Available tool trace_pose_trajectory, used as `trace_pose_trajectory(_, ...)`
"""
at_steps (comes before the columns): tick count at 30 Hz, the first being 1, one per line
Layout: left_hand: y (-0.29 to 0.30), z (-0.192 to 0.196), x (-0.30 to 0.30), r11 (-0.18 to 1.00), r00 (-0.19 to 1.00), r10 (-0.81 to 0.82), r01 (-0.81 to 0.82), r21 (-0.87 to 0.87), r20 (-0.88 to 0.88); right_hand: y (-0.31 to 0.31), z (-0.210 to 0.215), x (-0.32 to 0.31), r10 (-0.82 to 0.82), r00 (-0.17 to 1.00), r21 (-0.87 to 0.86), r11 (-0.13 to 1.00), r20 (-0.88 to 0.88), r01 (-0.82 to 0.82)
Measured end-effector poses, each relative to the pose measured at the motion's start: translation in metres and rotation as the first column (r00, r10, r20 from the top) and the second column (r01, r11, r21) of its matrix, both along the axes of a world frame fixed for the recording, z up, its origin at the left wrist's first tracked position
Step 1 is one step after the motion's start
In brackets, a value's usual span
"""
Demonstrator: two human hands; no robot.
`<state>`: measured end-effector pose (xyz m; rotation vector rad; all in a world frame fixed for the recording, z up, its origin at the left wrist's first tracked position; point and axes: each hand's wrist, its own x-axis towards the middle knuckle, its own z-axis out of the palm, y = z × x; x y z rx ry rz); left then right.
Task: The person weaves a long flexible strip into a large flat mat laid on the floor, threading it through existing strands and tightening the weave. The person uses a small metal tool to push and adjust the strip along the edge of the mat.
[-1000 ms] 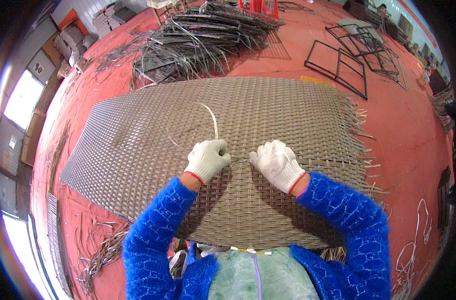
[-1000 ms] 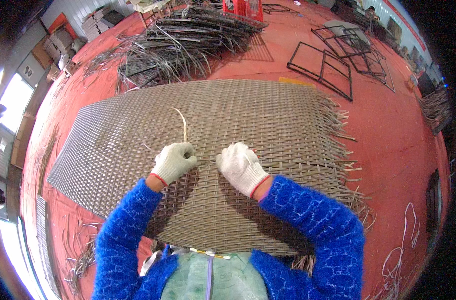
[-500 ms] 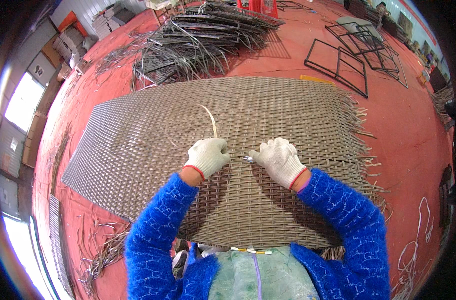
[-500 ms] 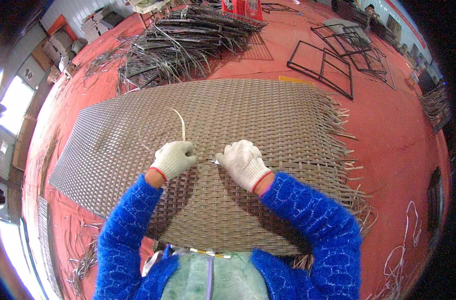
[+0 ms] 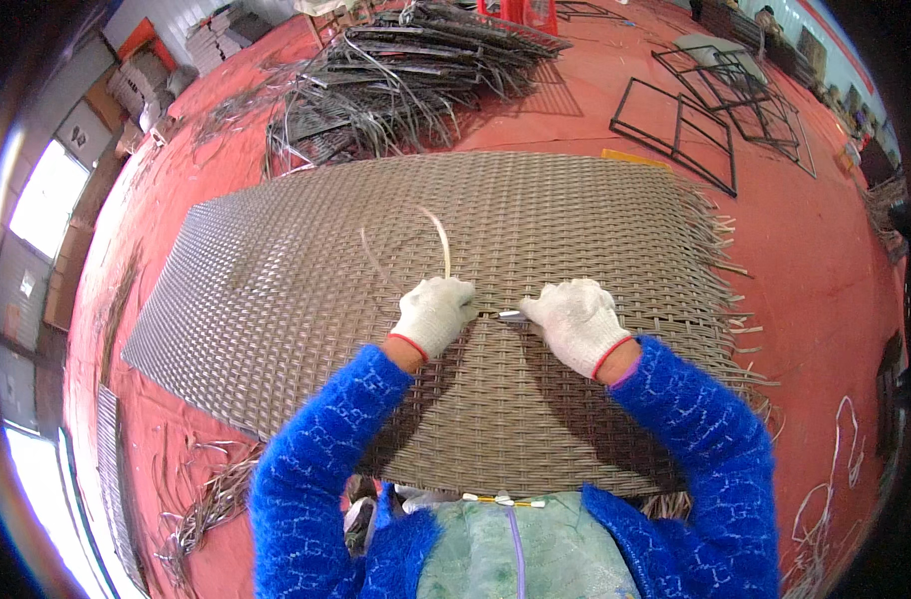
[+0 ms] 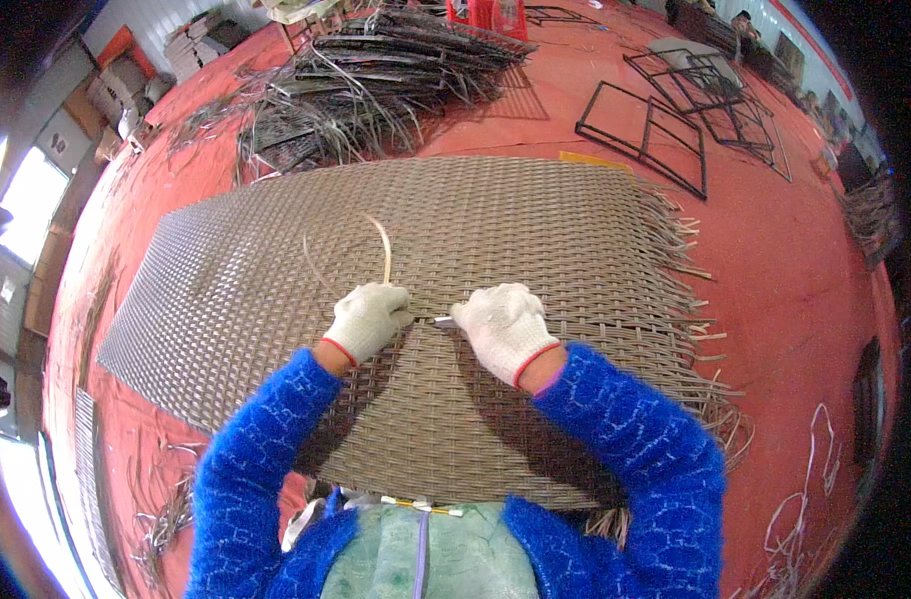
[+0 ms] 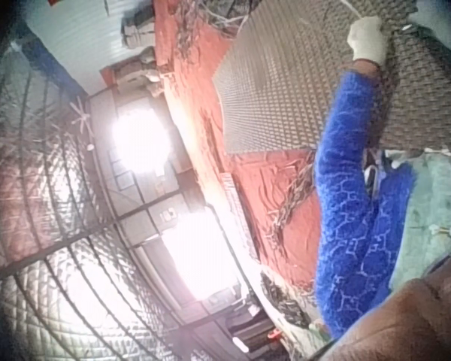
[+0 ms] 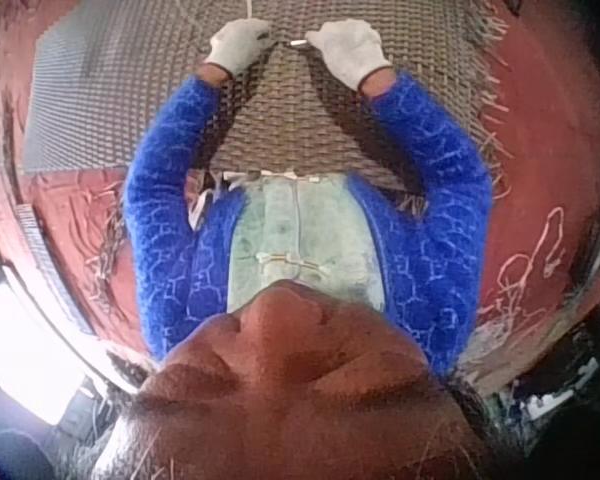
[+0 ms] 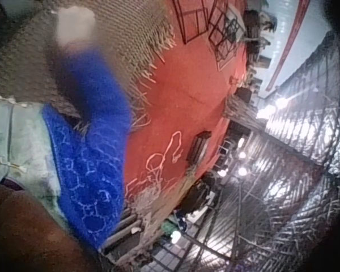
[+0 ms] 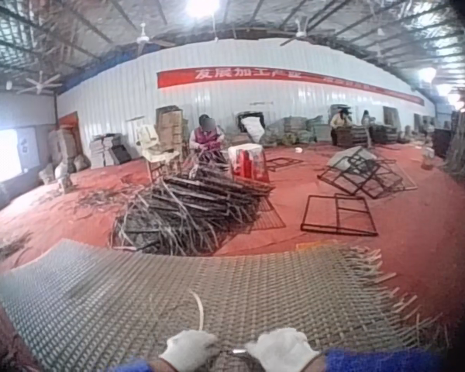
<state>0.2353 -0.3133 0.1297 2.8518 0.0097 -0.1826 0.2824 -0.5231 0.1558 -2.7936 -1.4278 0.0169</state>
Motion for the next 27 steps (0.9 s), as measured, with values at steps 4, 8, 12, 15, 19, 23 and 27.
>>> trace_pose_trajectory(4,-0.013,-0.004,-0.002,0.993,0.996,-0.050,0.041,0.112,0.079,-0.008,0.009,-0.007,-0.028,0.999,0.000,1.000,-0.033,0.028)
trace_pose_trajectory(8,-0.010,-0.001,0.002,0.951,0.959,-0.231,0.187,0.247,0.166,-0.014,0.007,-0.015,0.007,0.996,0.109,0.994,0.093,-0.018)
trace_pose_trajectory(12,-0.003,-0.002,0.007,0.957,0.957,-0.254,0.228,0.182,0.139,-0.013,0.000,-0.029,0.044,0.894,0.079,0.993,0.447,-0.088)
trace_pose_trajectory(15,-0.003,-0.001,0.008,0.980,0.983,-0.170,0.162,0.114,0.068,-0.013,-0.002,-0.034,0.069,0.788,0.092,0.983,0.612,-0.157)
trace_pose_trajectory(19,-0.008,0.002,0.008,0.914,0.945,-0.314,0.275,0.297,0.089,-0.018,-0.002,-0.031,0.074,0.817,0.114,0.979,0.572,-0.168)
trace_pose_trajectory(23,-0.006,0.008,0.010,0.913,0.931,-0.358,0.332,0.236,0.077,-0.019,-0.002,-0.026,0.102,0.856,0.027,0.991,0.507,-0.134)
trace_pose_trajectory(27,-0.005,0.011,0.011,0.918,0.931,-0.362,0.347,0.192,0.046,-0.019,-0.004,-0.024,0.133,0.804,0.038,0.981,0.580,-0.190)
